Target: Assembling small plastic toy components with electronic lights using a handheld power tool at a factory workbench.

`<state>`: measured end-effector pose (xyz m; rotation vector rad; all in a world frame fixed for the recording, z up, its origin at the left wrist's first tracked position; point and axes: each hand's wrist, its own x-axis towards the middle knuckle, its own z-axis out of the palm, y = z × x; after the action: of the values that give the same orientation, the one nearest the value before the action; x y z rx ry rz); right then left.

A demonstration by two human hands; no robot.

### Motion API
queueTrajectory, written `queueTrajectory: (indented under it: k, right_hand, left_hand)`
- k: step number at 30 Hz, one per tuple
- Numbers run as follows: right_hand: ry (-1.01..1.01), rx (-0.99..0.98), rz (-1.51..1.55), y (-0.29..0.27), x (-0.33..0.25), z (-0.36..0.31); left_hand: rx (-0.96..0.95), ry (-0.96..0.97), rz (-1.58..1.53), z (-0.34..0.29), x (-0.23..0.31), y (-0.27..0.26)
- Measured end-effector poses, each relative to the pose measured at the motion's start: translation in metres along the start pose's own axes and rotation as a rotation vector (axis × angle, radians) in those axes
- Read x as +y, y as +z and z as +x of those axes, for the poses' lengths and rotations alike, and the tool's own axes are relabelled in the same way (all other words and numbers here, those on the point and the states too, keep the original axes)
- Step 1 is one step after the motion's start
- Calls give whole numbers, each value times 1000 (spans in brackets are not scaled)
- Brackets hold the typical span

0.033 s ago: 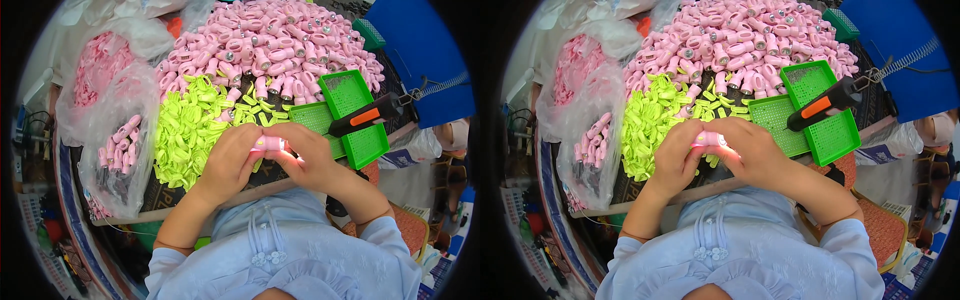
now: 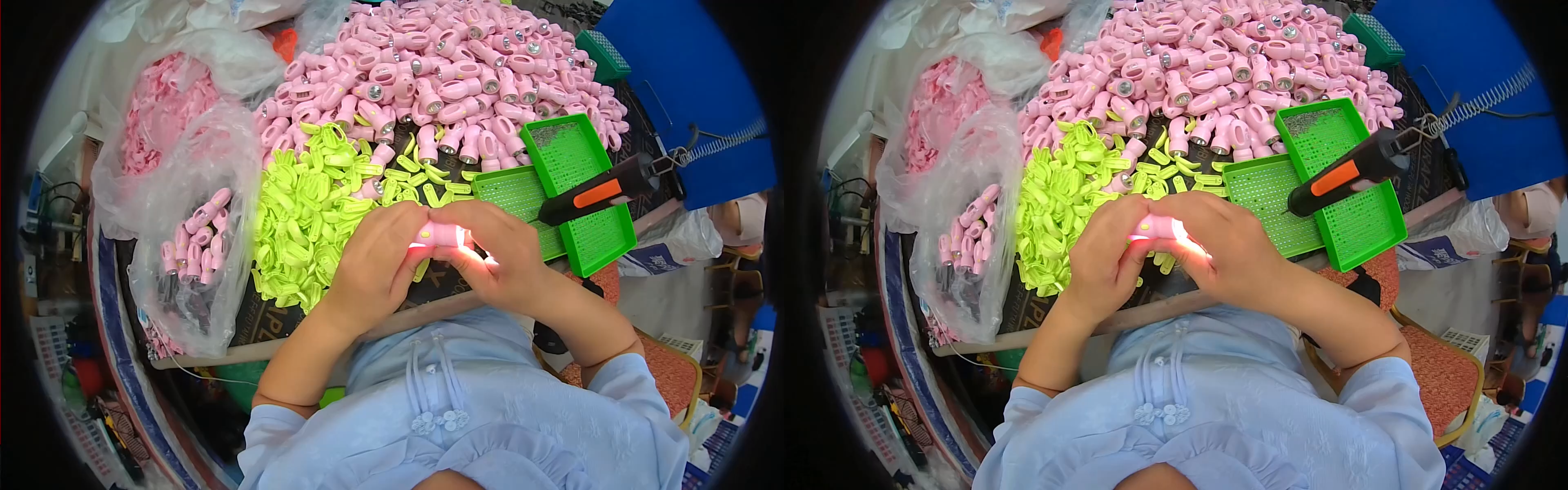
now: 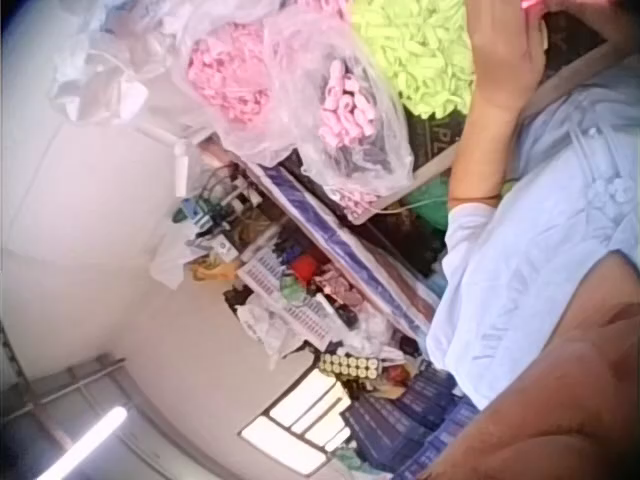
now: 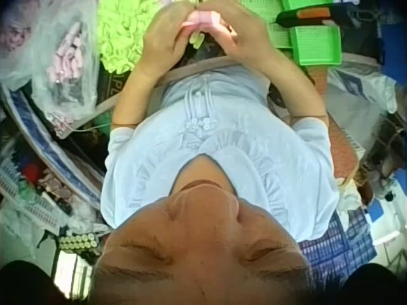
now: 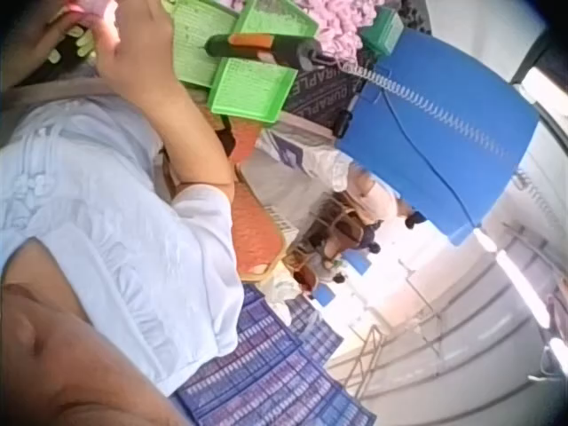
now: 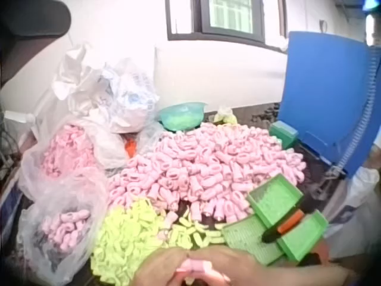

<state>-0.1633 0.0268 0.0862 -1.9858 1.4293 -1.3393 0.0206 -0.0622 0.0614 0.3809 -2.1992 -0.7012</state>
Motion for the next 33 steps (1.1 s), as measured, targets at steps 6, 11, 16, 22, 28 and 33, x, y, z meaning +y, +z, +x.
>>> queueTrajectory:
  k: [6, 11, 16, 22, 28, 33]
  right_hand:
    - [199, 197, 296, 21, 5, -1]
    - [166, 153, 190, 15, 8, -1]
    - [107, 114, 40, 13, 5, 0]
    - [-24, 127, -1, 11, 9, -3]
    - [15, 110, 45, 6, 7, -5]
    - [-23, 113, 59, 5, 9, -6]
  left_hand:
    - [128, 6, 35, 1, -1, 5]
    - [163, -514, -759, -8, 7, 11]
    - [128, -512, -940, -6, 1, 15]
    - [103, -534, -1009, -7, 0, 14]
    - [109, -588, -1010, -6, 4, 15]
    - [113, -563, -1048, -6, 3, 17]
